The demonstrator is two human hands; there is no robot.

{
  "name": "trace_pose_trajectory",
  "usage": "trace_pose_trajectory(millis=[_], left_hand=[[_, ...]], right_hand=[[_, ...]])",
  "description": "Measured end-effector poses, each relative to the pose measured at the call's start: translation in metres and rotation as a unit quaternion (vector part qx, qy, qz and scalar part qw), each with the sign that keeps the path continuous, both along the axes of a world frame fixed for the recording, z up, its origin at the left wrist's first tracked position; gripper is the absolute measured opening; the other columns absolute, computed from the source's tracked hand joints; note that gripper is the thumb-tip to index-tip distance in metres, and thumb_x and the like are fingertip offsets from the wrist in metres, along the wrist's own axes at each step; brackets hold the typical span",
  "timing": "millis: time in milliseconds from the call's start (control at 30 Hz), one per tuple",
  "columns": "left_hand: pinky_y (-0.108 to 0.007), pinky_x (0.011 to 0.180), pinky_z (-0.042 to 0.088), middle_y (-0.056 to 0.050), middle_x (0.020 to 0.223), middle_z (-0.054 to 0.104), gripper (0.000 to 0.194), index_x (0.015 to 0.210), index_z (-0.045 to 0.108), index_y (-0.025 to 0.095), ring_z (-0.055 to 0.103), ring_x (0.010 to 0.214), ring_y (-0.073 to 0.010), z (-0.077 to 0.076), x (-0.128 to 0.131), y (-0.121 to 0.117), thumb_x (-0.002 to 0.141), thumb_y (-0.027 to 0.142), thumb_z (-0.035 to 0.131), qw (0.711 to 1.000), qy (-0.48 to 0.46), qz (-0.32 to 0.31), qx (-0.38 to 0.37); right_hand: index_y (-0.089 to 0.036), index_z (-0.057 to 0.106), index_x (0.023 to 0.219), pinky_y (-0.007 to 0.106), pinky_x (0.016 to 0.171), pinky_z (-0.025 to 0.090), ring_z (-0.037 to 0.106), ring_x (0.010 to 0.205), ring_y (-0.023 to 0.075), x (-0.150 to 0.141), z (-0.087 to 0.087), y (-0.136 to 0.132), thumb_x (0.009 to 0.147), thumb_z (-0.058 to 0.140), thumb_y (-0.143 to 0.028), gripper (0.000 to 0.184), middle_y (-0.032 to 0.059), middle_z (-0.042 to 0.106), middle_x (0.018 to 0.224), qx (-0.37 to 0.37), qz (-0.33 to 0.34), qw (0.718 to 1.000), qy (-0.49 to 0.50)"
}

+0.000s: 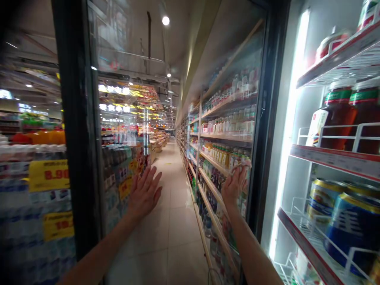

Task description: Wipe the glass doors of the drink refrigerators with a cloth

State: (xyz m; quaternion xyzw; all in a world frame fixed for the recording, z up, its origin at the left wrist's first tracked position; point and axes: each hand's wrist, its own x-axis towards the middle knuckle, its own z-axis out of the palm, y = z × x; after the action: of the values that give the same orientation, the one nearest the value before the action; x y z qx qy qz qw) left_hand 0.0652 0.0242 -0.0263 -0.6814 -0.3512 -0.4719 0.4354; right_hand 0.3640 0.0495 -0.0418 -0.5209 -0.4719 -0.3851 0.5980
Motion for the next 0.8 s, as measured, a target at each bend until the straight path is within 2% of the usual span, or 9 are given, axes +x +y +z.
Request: trace_pose_trajectory(millis=[67, 200, 267, 433, 500, 600, 667, 733, 800], left_hand=[[-0.042, 0.11, 0.015, -0.007, 0.136, 0.041, 0.055, 0.136, 0.029, 0.023, 0.028, 0.131, -0.0202, 0.0, 0.0, 0.0, 0.084, 0.025, 0.047, 1.0, 0.002, 0.001, 0.0], [-0.042, 0.109, 0.016, -0.008, 0.135, 0.041, 0.055, 0.136, 0.029, 0.023, 0.029, 0.131, -0.0203, 0.0, 0.0, 0.001, 0.084, 0.025, 0.047, 1.0, 0.0, 0.001, 0.002], [-0.042, 0.11, 0.015, -0.007, 0.135, 0.042, 0.054, 0.135, 0.031, 0.023, 0.028, 0.132, -0.0195, 0.0, -0.001, 0.002, 0.084, 0.025, 0.047, 1.0, -0.001, 0.0, -0.001], [-0.042, 0.11, 0.014, -0.008, 0.135, 0.042, 0.049, 0.132, 0.037, 0.021, 0.026, 0.132, -0.02, 0.0, -0.002, 0.0, 0.084, 0.025, 0.046, 1.0, 0.01, 0.012, 0.003], [-0.042, 0.11, 0.015, -0.008, 0.135, 0.042, 0.049, 0.131, 0.038, 0.021, 0.026, 0.132, -0.0196, 0.001, -0.002, 0.0, 0.084, 0.025, 0.046, 1.0, 0.008, 0.011, 0.004], [-0.042, 0.109, 0.016, -0.007, 0.135, 0.043, 0.049, 0.132, 0.037, 0.021, 0.028, 0.132, -0.0198, 0.0, -0.001, 0.0, 0.083, 0.025, 0.047, 1.0, 0.005, 0.01, 0.004], [-0.042, 0.109, 0.016, -0.008, 0.135, 0.042, 0.05, 0.132, 0.037, 0.022, 0.029, 0.131, -0.0202, 0.0, -0.001, 0.0, 0.083, 0.025, 0.047, 1.0, 0.002, 0.008, 0.0], [-0.042, 0.109, 0.016, -0.008, 0.135, 0.042, 0.05, 0.133, 0.036, 0.022, 0.029, 0.131, -0.0202, 0.0, -0.001, 0.0, 0.084, 0.025, 0.047, 1.0, 0.003, 0.002, -0.004], [-0.042, 0.109, 0.016, -0.008, 0.135, 0.043, 0.051, 0.133, 0.035, 0.022, 0.027, 0.132, -0.0197, 0.001, -0.001, -0.001, 0.084, 0.025, 0.046, 1.0, 0.003, -0.002, -0.001]], right_hand=[[-0.017, 0.026, 0.138, 0.057, 0.102, 0.025, 0.02, 0.135, 0.0292, 0.001, -0.008, -0.002, 0.087, 0.031, -0.024, 0.052, 0.0161, 0.025, 0.145, 0.005, -0.009, 0.999, 0.042], [-0.026, 0.025, 0.138, 0.052, 0.105, 0.024, 0.018, 0.136, 0.0267, -0.038, -0.039, -0.007, 0.084, 0.038, -0.019, 0.056, 0.0089, 0.032, 0.143, -0.039, 0.052, 0.982, -0.178], [-0.028, 0.025, 0.138, 0.051, 0.105, 0.023, 0.021, 0.135, 0.0257, -0.042, -0.046, -0.006, 0.083, 0.04, -0.019, 0.058, 0.0076, 0.035, 0.141, -0.046, 0.063, 0.971, -0.228], [-0.016, 0.025, 0.139, 0.058, 0.101, 0.024, 0.022, 0.133, 0.0306, 0.002, -0.033, 0.002, 0.086, 0.032, -0.024, 0.054, 0.0177, 0.026, 0.144, -0.01, -0.012, 0.998, 0.065], [-0.015, 0.025, 0.139, 0.06, 0.1, 0.025, 0.021, 0.134, 0.032, -0.004, -0.028, 0.001, 0.086, 0.032, -0.024, 0.054, 0.0187, 0.023, 0.145, 0.004, -0.008, 0.995, 0.103], [-0.022, 0.024, 0.139, 0.057, 0.103, 0.024, 0.017, 0.135, 0.0297, -0.052, -0.032, -0.007, 0.085, 0.036, -0.021, 0.055, 0.0124, 0.028, 0.144, -0.013, 0.045, 0.997, -0.054], [-0.025, 0.025, 0.139, 0.053, 0.106, 0.023, 0.018, 0.136, 0.0266, -0.08, -0.035, -0.011, 0.083, 0.039, -0.018, 0.058, 0.0082, 0.036, 0.141, -0.042, 0.09, 0.974, -0.203], [-0.027, 0.027, 0.138, 0.051, 0.108, 0.02, 0.02, 0.135, 0.0248, -0.082, -0.03, -0.01, 0.082, 0.041, -0.018, 0.059, 0.0062, 0.042, 0.137, -0.046, 0.105, 0.955, -0.275], [-0.027, 0.029, 0.137, 0.053, 0.107, 0.019, 0.021, 0.135, 0.0256, -0.059, -0.015, -0.004, 0.082, 0.041, -0.021, 0.056, 0.0074, 0.04, 0.138, -0.023, 0.081, 0.969, -0.231]])
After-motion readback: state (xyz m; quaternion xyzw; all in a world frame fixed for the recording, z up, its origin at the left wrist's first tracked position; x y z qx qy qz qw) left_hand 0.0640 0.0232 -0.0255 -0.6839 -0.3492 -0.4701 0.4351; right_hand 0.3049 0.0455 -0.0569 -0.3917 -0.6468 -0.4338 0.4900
